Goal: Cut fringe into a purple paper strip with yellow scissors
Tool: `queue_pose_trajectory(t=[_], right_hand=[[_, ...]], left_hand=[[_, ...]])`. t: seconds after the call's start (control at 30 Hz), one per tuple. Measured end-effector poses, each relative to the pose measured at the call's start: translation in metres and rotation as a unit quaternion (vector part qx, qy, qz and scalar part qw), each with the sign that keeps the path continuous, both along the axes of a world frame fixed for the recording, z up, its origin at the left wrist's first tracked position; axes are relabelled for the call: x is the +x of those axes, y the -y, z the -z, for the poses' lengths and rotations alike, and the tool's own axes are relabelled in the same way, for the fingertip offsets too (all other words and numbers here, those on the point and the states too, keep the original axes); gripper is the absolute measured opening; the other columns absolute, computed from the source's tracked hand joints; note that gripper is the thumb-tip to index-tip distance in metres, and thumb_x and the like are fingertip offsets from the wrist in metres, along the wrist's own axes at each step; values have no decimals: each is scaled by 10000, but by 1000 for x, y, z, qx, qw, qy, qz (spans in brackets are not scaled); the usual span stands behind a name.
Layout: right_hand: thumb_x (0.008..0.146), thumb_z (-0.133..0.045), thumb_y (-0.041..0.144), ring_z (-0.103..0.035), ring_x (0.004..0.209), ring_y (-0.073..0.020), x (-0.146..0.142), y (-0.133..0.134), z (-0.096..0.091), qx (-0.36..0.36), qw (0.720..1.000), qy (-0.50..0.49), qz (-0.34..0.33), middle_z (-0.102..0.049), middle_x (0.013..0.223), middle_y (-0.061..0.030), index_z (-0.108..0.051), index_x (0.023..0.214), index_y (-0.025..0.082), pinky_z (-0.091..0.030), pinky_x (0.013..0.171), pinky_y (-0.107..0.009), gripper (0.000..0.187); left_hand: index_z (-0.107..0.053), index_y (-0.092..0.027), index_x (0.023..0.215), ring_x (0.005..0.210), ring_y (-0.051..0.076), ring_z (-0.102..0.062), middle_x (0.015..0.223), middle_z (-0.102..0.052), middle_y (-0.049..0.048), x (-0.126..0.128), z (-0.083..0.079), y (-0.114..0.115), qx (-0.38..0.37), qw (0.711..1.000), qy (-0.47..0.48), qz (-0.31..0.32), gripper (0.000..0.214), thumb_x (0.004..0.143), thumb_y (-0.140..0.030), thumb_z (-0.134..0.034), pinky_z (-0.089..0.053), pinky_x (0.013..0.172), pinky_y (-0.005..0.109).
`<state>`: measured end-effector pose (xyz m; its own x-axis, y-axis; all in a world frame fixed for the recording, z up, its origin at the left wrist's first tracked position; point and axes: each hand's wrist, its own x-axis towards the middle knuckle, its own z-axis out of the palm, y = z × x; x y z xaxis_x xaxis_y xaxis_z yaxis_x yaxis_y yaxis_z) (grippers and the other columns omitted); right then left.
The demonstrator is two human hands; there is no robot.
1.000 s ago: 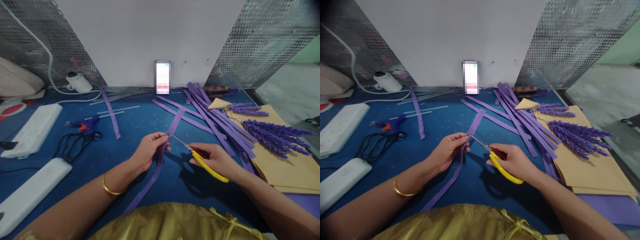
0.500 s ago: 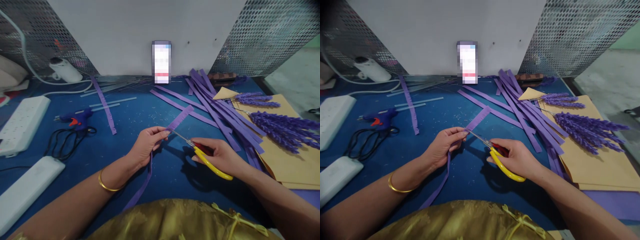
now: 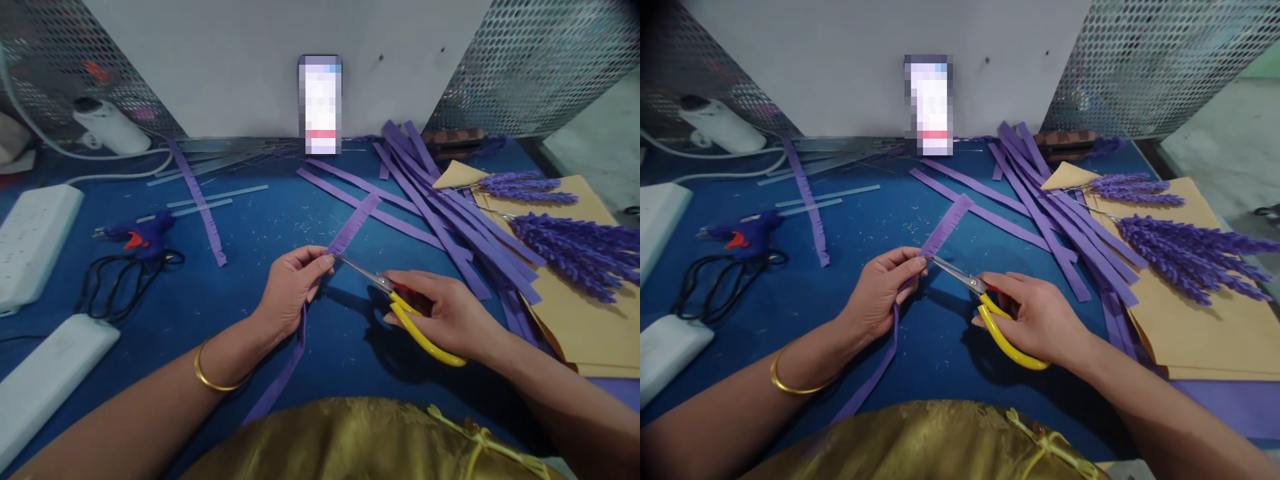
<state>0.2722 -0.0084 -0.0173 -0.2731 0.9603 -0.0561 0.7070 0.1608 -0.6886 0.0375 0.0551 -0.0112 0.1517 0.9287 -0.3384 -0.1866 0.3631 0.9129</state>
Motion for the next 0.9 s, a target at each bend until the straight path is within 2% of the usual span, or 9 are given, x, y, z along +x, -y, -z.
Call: queue_pose_trajectory(t=[0.33,0.9], right_hand=[[847,-716,493,-681,803,-225,0,1,0,-11,998,-56,-7,-736,1019,-87,-691,1238,231,-542,691,-316,471],[911,-647,457,-578,631,-159,0,2,-8,38,998,-2,-40,-663,770,-31,-704,1160,185,-420,582,-267,373]], left_hand=[[-724,-148,756,347,-12,-354,618,-650,-29,0,2,0,2,1000,3,12,132,714,-245,-803,-216,358,153],[-733,-141,751,348,-19,-378,627,-668,-15,0,3,1,-4,1000,13,13,141,713,-245,-821,-231,365,139]])
